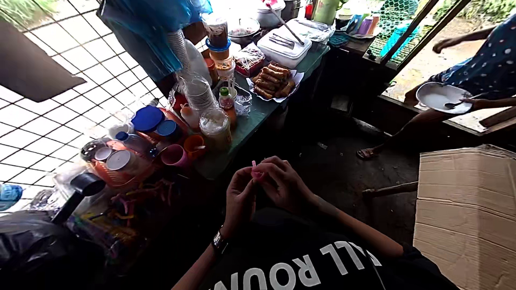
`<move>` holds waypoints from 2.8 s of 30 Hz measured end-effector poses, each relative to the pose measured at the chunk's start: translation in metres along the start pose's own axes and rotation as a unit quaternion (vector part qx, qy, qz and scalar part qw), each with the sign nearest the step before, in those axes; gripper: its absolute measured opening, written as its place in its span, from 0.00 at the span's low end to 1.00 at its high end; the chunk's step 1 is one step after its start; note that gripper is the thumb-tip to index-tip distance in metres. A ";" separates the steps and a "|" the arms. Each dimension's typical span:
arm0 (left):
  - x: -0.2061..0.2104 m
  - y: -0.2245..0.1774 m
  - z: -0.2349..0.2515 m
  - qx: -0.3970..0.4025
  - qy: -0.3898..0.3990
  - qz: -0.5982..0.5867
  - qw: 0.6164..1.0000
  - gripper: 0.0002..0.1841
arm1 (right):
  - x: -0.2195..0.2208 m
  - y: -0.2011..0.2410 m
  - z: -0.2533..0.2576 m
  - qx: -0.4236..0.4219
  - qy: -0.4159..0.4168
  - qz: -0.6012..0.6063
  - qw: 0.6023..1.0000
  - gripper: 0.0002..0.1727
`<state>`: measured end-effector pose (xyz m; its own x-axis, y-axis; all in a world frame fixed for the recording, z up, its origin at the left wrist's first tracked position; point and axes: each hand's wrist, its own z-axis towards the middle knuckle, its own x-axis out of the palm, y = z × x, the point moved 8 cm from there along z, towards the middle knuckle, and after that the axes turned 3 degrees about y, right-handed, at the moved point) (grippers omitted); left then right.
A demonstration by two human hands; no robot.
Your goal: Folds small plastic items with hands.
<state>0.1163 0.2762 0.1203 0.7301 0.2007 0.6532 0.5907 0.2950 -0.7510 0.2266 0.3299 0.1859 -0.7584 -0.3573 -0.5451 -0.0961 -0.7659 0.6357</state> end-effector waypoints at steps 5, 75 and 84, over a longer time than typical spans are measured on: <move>0.011 0.008 -0.004 -0.040 0.017 -0.041 0.998 0.10 | -0.019 -0.052 -0.010 0.273 0.026 0.287 0.918 0.16; 0.078 0.028 0.010 0.023 0.275 0.184 0.943 0.10 | -0.064 -0.014 -0.062 0.228 0.027 -0.050 0.972 0.13; 0.064 0.044 0.008 -0.018 0.284 0.161 0.945 0.09 | -0.060 -0.022 -0.070 0.157 0.009 -0.005 0.988 0.11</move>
<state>0.1860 0.3096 0.1303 0.9342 -0.2631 0.2410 0.3110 0.2693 -0.9115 0.3192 0.3304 0.1662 -0.7451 -0.3613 -0.5606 -0.3018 -0.5668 0.7665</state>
